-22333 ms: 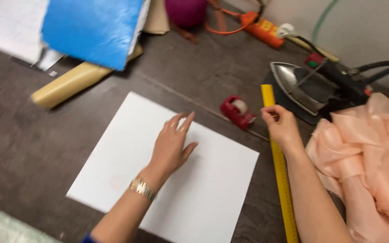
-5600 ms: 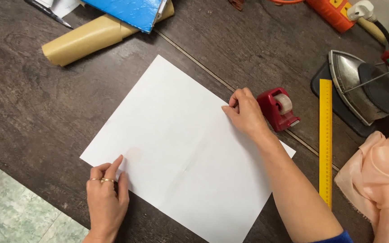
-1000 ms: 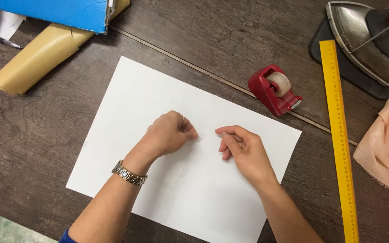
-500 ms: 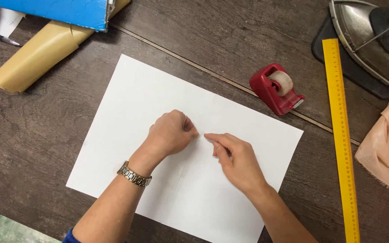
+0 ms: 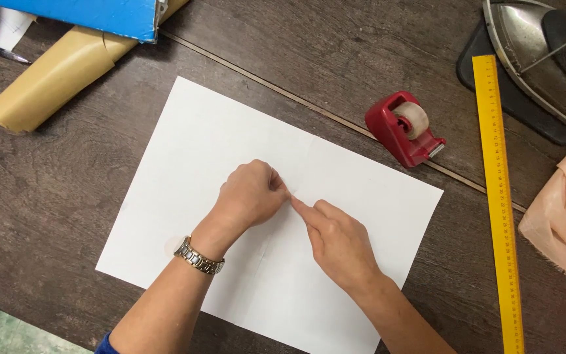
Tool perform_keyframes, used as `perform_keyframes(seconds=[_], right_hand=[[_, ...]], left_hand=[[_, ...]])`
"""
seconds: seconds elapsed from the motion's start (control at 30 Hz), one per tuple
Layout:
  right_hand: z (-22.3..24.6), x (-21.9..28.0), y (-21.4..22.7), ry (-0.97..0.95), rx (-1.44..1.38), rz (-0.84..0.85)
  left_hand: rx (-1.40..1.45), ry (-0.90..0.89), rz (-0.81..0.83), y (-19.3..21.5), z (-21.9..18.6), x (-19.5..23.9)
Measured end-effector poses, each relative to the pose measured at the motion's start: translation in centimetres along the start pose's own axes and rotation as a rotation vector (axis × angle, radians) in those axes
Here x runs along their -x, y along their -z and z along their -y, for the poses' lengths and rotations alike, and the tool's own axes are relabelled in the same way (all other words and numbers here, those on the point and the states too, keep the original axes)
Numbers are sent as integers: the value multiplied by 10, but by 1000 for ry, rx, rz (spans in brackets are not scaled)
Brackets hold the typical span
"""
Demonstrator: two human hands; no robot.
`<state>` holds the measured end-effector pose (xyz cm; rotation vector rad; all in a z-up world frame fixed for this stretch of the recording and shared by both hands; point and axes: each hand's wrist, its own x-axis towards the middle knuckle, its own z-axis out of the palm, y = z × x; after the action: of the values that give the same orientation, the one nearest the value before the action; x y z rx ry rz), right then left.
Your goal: The person tapes a large white sheet of paper to a wooden table. They place a curved brown paper pattern on top of the white sheet and smooth it down. Using a yellow ruler and a black pen, the person draws a straight line along the edge of the pattern onto the white paper.
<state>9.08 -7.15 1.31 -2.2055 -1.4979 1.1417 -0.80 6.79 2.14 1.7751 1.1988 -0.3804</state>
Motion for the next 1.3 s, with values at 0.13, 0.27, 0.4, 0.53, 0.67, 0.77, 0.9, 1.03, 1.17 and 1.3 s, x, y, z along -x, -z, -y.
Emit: perform_keyframes(seconds=[0.13, 0.27, 0.4, 0.53, 0.67, 0.77, 0.9, 1.03, 1.17, 1.3], right_hand=[[6, 0, 5, -19, 17, 11], [9, -1, 7, -28, 31, 19], [8, -1, 7, -8, 27, 9], [3, -2, 2, -2, 27, 8], [3, -1, 2, -12, -11, -4], [1, -1, 0, -7, -44, -10], [4, -1, 2, 10, -23, -28], [-1, 0, -3, 8, -55, -52], [-1, 0, -6, 34, -119, -76], [5, 1, -2, 40, -52, -43]], left_hand=[[-26, -18, -23, -4, 3, -4], [-47, -11, -70, -5, 2, -2], [-40, -11, -115, -6, -2, 2], [-37, -6, -134, -11, 1, 3], [-52, 10, -237, -4, 7, 10], [-130, -83, -362, -14, 24, 8], [-178, -213, -359, -25, 24, 12], [-131, -166, -406, -18, 17, 12], [-94, -153, -426, -21, 32, 5], [-228, -278, -345, -22, 40, 10]])
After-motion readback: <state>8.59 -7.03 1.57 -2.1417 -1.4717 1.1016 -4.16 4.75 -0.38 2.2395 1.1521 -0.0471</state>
